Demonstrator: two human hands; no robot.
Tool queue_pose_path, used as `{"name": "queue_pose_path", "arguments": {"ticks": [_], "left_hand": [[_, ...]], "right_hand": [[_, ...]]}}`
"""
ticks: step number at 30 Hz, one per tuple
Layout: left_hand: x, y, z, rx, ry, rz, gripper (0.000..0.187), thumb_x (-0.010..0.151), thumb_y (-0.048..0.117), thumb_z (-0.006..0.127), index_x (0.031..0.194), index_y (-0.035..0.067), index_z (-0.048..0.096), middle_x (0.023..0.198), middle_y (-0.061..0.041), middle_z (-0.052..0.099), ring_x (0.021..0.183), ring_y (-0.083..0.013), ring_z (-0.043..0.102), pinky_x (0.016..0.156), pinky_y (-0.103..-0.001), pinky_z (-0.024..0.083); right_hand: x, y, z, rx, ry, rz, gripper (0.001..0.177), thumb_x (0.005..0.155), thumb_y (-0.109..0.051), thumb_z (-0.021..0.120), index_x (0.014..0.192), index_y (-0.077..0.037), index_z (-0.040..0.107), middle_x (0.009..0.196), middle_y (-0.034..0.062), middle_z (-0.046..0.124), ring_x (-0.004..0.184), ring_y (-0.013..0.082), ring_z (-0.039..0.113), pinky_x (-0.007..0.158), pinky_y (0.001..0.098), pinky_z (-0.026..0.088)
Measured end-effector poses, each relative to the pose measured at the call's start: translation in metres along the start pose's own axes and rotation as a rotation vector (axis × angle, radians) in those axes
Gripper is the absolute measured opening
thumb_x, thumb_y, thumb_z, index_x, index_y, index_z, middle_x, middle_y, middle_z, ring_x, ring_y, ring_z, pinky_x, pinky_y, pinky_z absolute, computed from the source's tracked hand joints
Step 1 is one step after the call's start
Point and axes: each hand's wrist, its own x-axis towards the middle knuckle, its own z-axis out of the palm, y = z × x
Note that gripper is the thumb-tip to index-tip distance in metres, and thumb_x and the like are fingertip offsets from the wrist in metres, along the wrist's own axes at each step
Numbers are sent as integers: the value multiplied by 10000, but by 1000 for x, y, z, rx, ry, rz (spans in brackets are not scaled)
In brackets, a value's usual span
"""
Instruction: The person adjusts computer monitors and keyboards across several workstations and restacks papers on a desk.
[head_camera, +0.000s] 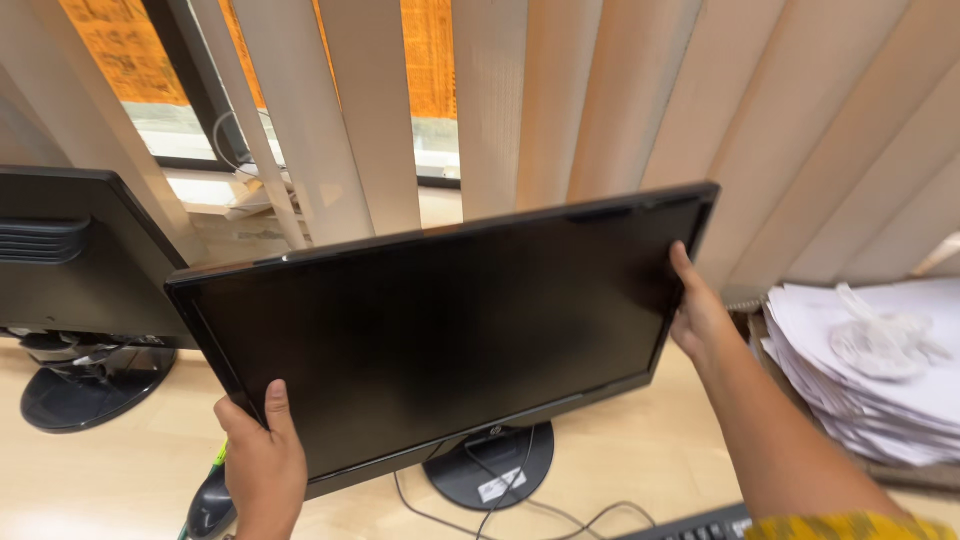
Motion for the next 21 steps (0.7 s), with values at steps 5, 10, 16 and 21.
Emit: {"name": "queue_pose_path", "arguments": {"ticks": [5,10,16,21], "left_hand": [[21,14,16,-129,36,-34,602,1052,587,407,1211,6,426,1038,-255,654,938,-388,680,840,-486,526],[32,42,39,-100,-12,-111,645,1043,635,331,1201,22,456,1032,-280,656,953,-418,687,853,-509,545],[36,60,97,-110,-65,61,712,1042,660,346,1256,-12,439,1037,-334,648,978,-480,657,891,-528,510],[33,96,141,-170,-256,-2,751,981,669,331,1273,-18,418,1042,-344,677,972,-461,703,887,-505,542]], "right_hand": [[5,4,-16,346,-65,12,940,673,-512,848,1437,-77,515,1532,72,535,1430,286,467,1187,496,346],[12,-9,-39,379,-101,-31,880,707,-468,857,1421,-62,539,1486,72,587,1398,289,510,1187,488,363],[17,-26,-95,412,-67,-103,772,754,-421,840,1396,-97,559,1442,53,620,1358,267,553,1170,488,402],[11,-44,-144,429,18,-157,724,779,-383,851,1373,-78,570,1442,45,626,1373,249,560,1174,466,398]]}}
